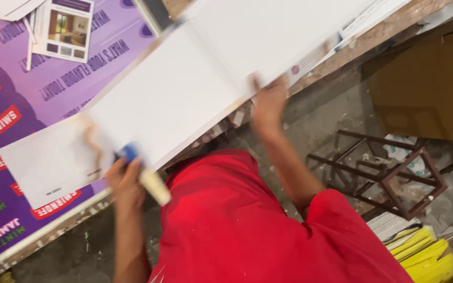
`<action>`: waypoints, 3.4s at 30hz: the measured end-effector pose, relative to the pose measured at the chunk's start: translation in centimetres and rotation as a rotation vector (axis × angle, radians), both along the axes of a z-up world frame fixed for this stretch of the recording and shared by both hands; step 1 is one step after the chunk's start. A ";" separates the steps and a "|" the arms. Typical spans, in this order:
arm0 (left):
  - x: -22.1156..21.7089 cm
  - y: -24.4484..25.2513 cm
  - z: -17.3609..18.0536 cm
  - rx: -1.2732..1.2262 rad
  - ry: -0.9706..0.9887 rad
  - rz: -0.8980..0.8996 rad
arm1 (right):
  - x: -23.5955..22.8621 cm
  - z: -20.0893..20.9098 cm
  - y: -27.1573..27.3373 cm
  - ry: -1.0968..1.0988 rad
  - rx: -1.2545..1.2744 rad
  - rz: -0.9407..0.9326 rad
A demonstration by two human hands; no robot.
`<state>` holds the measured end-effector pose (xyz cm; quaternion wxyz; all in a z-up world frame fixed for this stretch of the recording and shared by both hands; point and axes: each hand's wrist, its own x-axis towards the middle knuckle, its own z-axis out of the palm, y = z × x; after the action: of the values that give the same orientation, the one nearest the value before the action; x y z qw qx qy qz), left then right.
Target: The person repeatedly places white folded paper sheets onto a purple printed backing, uses a blue squeegee to smooth the surface, and stacks the finished units to the right. The process is repeated for multiple units throughout the clip.
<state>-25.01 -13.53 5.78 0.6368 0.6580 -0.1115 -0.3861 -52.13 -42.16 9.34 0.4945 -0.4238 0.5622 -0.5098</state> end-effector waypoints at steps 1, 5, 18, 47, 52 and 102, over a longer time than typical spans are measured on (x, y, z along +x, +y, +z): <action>-2.3 -3.5 -1.1 0.051 -0.023 0.015 | -2.8 -0.5 -2.8 -0.230 -0.067 -0.059; -11.3 -17.1 -3.8 -0.051 0.104 -0.219 | -13.9 -4.7 -14.4 -0.117 -0.165 -0.119; -17.3 -24.4 -12.3 0.317 0.071 -0.233 | -25.1 -25.9 -19.7 0.788 -0.156 -0.102; 12.4 6.0 -8.4 0.810 -0.738 0.003 | 12.6 2.6 5.2 -0.049 -0.124 1.204; 13.2 6.2 -7.3 0.784 -0.725 -0.061 | 11.1 17.0 12.1 -1.141 -0.117 1.466; 9.4 5.9 -6.5 0.762 -0.624 0.073 | 19.4 -9.8 10.0 1.170 -0.178 1.209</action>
<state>-15.58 -7.61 -0.74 0.3004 0.9318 -0.1247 -0.1611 -32.71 -32.14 -0.44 0.2761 -0.8845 0.3620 0.1015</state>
